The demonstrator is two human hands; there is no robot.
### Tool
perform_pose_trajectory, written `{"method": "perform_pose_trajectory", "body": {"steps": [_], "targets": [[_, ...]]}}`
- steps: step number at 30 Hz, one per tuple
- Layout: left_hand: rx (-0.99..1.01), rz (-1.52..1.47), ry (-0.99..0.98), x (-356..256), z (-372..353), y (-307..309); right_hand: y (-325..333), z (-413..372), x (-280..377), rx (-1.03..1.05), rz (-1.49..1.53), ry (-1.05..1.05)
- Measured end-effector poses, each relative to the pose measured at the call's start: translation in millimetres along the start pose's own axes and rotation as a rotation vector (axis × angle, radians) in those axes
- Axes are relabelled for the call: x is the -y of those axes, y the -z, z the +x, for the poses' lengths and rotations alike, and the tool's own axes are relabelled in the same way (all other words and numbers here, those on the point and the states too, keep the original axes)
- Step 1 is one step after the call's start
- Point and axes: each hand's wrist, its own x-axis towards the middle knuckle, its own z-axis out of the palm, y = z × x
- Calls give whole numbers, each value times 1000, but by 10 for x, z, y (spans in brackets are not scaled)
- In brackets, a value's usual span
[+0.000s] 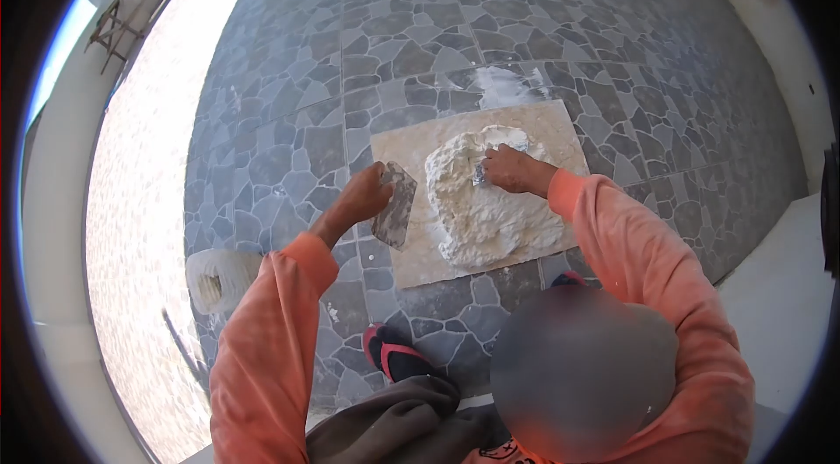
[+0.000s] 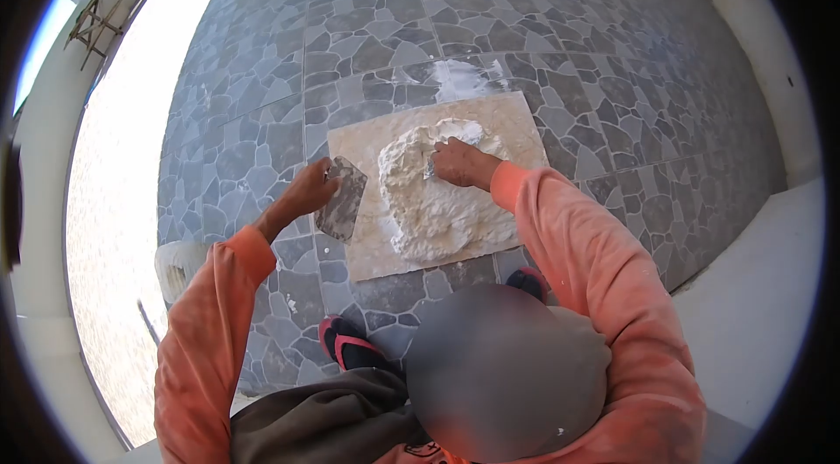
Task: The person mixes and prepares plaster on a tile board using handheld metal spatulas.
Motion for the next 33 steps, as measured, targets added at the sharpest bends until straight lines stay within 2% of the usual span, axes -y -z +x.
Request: {"method": "perform_pose_trajectory", "body": {"steps": [2,3,6,10,11,15,19,22,23,26,27,30,33], "targets": [[-7,-6,-2,-19,-20,6,131,32,-151,-10,2,3],[-7,-11,-1,-8,-37,4,341,76,-167,95,-120,-34],[3,14,3,74,-28,-23,410,129,-193,-110,-100,-75],[-24,14,-4,71,-13,-38,249,80,5,118,-6,51],[-26,3,-2,78,-9,-36,268,83,-77,208,-10,25],[-29,2,25,162,-29,-77,639,49,-96,-19,-39,-35],[-31,-3,5,98,-24,-67,247,-112,183,130,21,129],[-42,-12,3,88,-60,-33,535,-65,4,159,8,20],[-42,-16,0,68,-61,-30,567,-56,-24,105,12,-48],[-21,-20,10,174,-8,-78,350,-148,75,47,-36,-67],[-28,-16,-3,164,-11,-68,308,-160,182,171,-9,7],[-32,-8,-14,157,-17,-52,454,-97,12,331,3,1],[-9,-25,12,114,-15,-51,587,-4,-3,44,-6,-20]]}}
